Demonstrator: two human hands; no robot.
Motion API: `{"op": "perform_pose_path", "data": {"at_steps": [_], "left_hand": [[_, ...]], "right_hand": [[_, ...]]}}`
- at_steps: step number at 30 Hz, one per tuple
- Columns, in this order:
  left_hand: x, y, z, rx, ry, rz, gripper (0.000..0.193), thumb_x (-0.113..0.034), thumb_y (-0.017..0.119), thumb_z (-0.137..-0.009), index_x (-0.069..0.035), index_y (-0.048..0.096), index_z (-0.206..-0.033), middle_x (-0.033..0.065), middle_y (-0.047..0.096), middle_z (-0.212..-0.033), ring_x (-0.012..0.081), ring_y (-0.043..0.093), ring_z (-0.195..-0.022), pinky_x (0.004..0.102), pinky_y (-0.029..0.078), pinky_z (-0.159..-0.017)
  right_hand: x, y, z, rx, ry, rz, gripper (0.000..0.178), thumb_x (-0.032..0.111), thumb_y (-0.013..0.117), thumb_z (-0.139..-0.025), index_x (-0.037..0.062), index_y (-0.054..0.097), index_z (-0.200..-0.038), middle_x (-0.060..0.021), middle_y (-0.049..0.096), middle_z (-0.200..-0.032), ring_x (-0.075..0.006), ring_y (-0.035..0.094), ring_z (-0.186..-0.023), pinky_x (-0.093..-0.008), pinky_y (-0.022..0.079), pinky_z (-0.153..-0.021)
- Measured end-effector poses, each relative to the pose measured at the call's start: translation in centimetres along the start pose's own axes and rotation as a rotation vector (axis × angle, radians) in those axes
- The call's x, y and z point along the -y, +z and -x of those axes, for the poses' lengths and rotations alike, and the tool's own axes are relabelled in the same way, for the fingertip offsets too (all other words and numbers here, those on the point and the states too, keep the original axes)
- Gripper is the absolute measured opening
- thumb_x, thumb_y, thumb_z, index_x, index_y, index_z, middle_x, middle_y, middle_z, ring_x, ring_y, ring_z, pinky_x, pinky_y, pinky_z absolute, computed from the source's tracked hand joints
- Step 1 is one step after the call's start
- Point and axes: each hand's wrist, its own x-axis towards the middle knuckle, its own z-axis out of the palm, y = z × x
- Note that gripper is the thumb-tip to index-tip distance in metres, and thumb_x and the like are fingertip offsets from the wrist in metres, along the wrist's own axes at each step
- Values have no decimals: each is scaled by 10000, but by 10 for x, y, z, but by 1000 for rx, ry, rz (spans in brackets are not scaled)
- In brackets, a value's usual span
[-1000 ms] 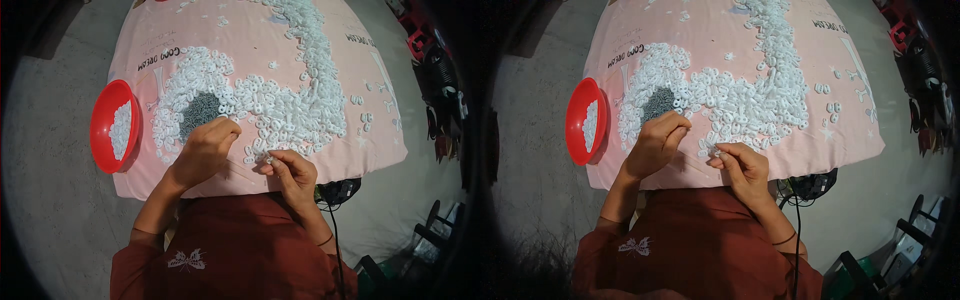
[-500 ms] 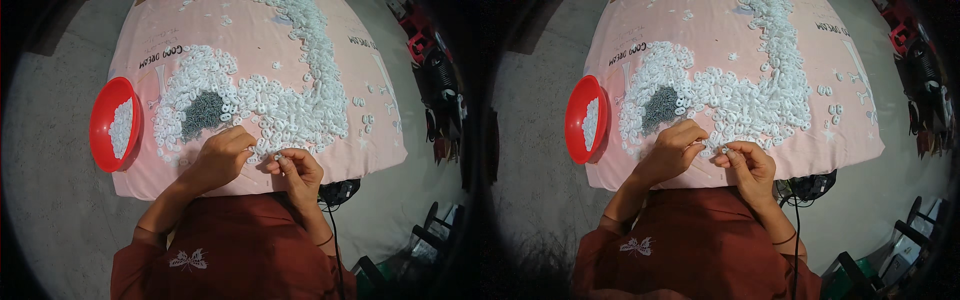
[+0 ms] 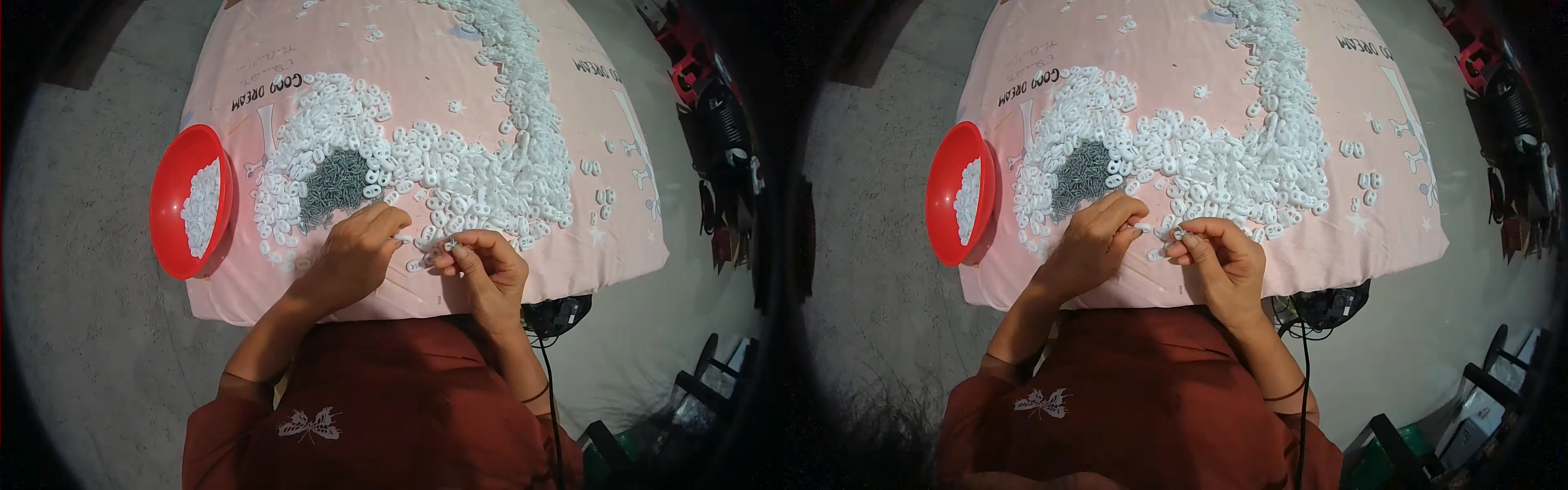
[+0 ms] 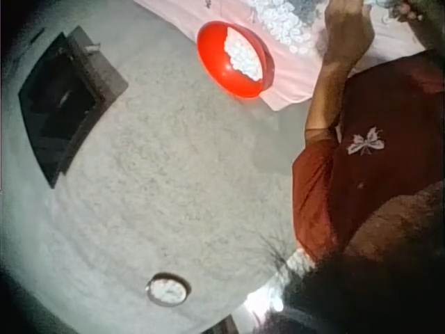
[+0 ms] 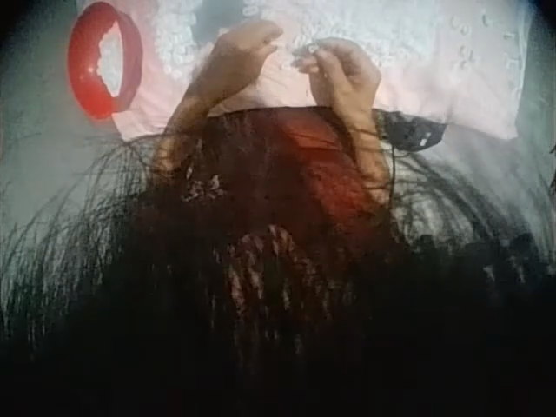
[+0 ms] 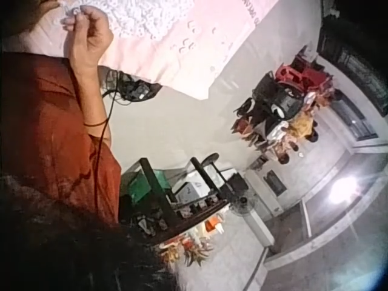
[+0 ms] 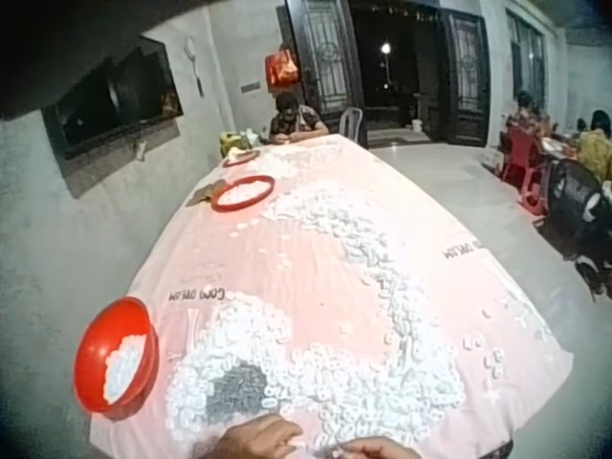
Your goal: The person assembles small plastic pieces by inserting metal components into them by hand on a table.
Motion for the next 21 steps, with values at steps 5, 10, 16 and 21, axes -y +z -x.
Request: {"op": "perform_pose_path", "data": {"at_steps": [5, 10, 16, 21], "left_hand": [[-1, -2, 0, -10, -14, 8, 143, 25, 574, -822, 7, 565, -964, 143, 577, -849, 324, 589, -745, 398, 460, -660], [-1, -10, 0, 15, -43, 20, 139, 8, 592, -815, 2, 581, -953, 147, 583, -860, 323, 591, -754, 389, 467, -674], [2, -8, 2, -4, -41, 47, 85, -1, 588, -828, 5, 583, -912, 142, 584, -857, 321, 593, -775, 383, 476, -695], [-5, -7, -4, -6, -27, 0, 128, 8, 646, -798, 2, 588, -911, 135, 588, -854, 313, 601, -757, 376, 478, -670]], "right_hand": [[-1, -1, 3, -1, 10, 49, 146, 12, 568, -968, -53, 608, -1092, -120, 701, -927, -151, 688, -815, -245, 553, -720], [-1, -3, 3, 8, 1, 51, 147, 12, 570, -967, -53, 610, -1092, -118, 703, -914, -143, 686, -820, -240, 550, -722], [-3, -2, 3, 8, -4, 12, 146, 5, 569, -966, -58, 609, -1092, -123, 699, -920, -148, 685, -818, -244, 550, -730], [-2, -3, 2, 2, -13, 38, 148, -4, 575, -960, -60, 612, -1091, -118, 690, -918, -147, 682, -819, -252, 552, -746]]}}
